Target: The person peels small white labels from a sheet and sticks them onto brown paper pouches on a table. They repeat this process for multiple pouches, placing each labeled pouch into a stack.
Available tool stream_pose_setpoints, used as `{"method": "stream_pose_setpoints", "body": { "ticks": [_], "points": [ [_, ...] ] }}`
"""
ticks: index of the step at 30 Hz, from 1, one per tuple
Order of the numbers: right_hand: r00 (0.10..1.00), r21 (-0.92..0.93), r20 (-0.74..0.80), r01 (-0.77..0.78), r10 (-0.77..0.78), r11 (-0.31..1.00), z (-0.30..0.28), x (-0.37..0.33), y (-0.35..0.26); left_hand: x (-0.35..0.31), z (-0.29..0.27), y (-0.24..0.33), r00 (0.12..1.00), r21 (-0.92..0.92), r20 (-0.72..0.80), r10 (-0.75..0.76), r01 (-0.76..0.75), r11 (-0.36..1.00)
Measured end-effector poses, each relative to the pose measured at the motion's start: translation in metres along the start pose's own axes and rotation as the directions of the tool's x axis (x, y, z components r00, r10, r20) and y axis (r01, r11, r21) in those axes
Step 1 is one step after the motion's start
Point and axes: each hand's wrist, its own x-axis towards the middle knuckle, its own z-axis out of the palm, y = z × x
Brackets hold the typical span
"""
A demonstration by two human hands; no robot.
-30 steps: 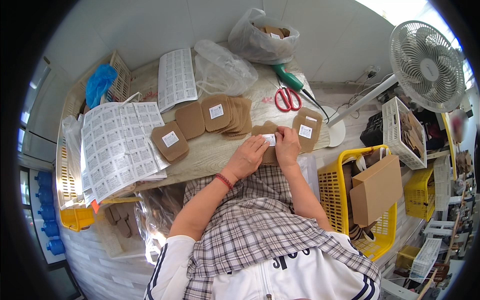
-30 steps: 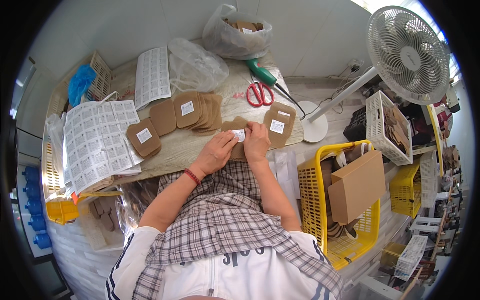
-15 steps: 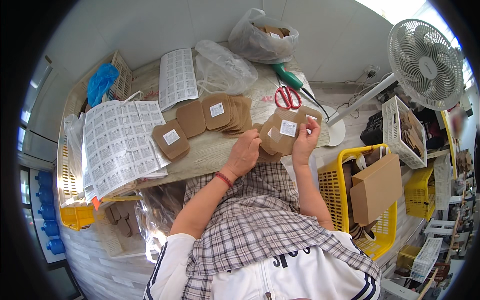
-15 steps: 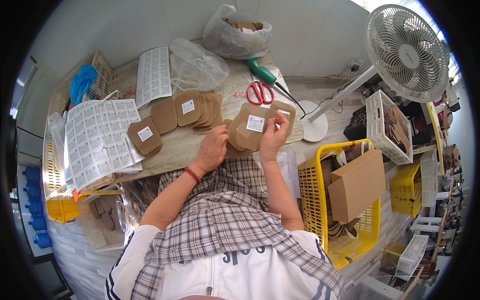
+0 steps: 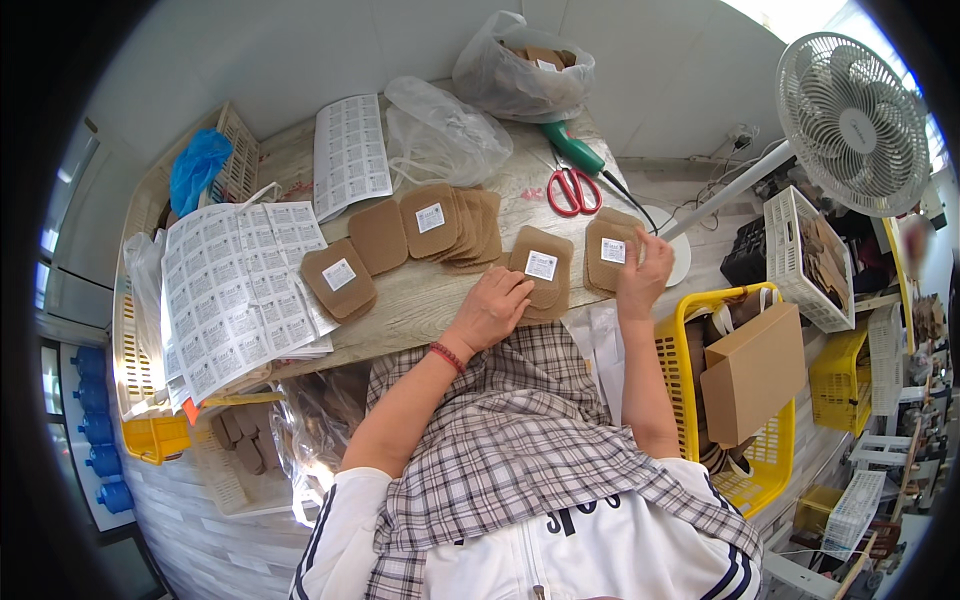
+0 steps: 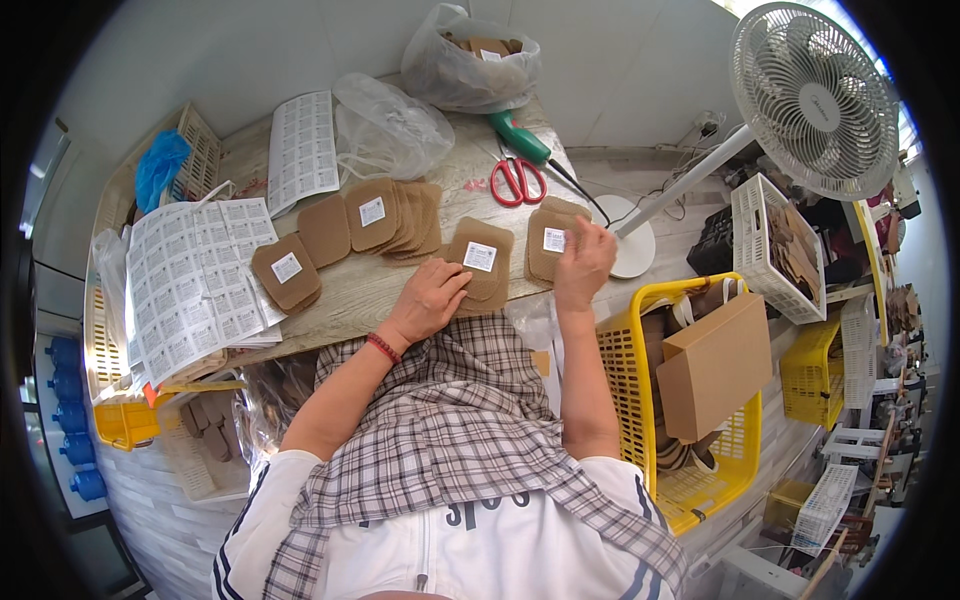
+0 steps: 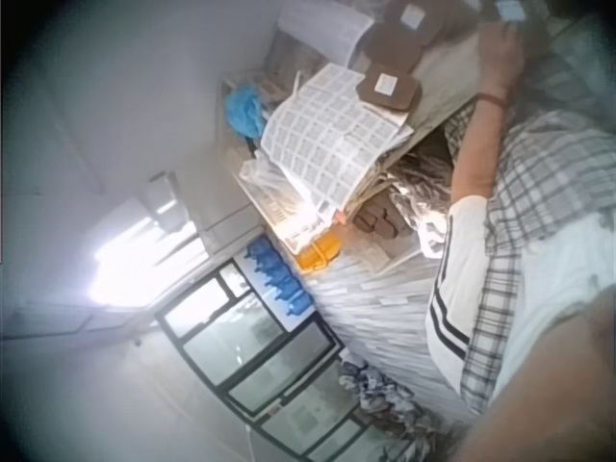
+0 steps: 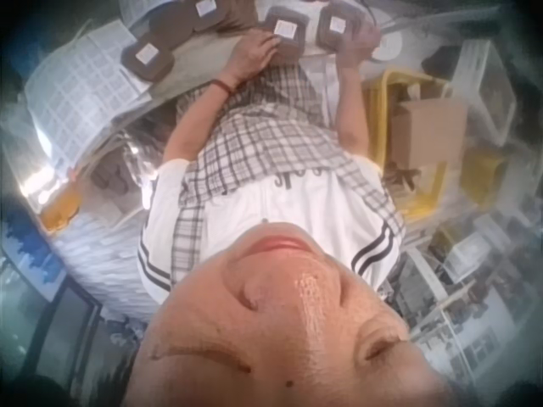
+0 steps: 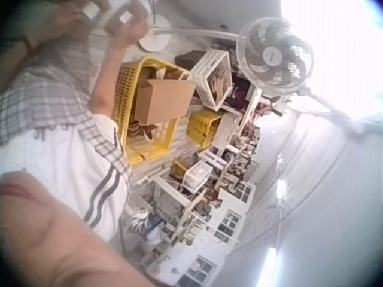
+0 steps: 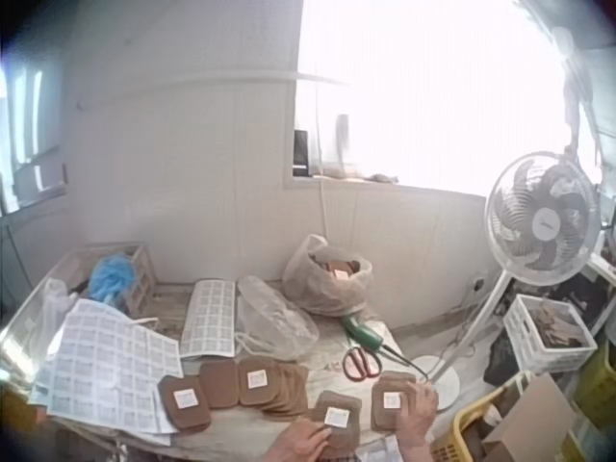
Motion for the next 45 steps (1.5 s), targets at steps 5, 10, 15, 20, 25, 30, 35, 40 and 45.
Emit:
{"method": "stream_pose_setpoints", "body": {
  "ticks": [5, 10, 15, 20, 25, 30, 35, 40, 45],
  "points": [
    [0.868, 0.432, 0.486, -0.341, 0.103, 0.835, 0.012, -0.042, -0.049, 0.001, -0.002, 0.0, 1.0, -0.059, 0.015, 0.023, -0.022, 0.998],
    [0.829, 0.442, 0.556, -0.355, 0.06, 0.823, 0.027, -0.044, -0.067, -0.005, 0.001, -0.006, 0.999, -0.114, -0.005, 0.036, -0.036, 0.993],
    [0.87, 0.402, 0.49, -0.177, -0.048, 0.898, 0.036, -0.038, -0.069, 0.003, -0.007, -0.001, 0.996, -0.036, -0.057, -0.066, 0.064, 0.997],
    [0.826, 0.349, 0.563, -0.202, -0.033, 0.915, 0.044, -0.035, -0.068, 0.006, -0.001, -0.003, 0.977, 0.052, -0.068, -0.201, 0.205, 0.977],
    [0.685, 0.278, 0.728, -0.269, -0.019, 0.922, 0.047, -0.017, -0.066, 0.005, 0.003, -0.01, 0.962, 0.037, -0.018, -0.271, 0.272, 0.962],
    [0.557, 0.205, 0.831, -0.309, 0.002, 0.929, 0.05, -0.004, -0.064, 0.006, 0.002, -0.012, 0.961, 0.051, 0.024, -0.275, 0.273, 0.961],
    [0.509, 0.169, 0.86, -0.338, 0.029, 0.926, 0.05, 0.0, -0.063, 0.006, 0.001, -0.013, 0.962, 0.044, 0.03, -0.271, 0.27, 0.962],
    [0.548, 0.215, 0.836, -0.356, 0.017, 0.909, 0.051, -0.003, -0.062, 0.007, -0.001, -0.012, 0.961, 0.042, 0.044, -0.273, 0.271, 0.962],
    [0.679, 0.329, 0.732, -0.276, -0.059, 0.903, 0.044, -0.013, -0.064, 0.006, 0.0, -0.012, 0.961, 0.051, 0.041, -0.273, 0.271, 0.961]
  ]
}}
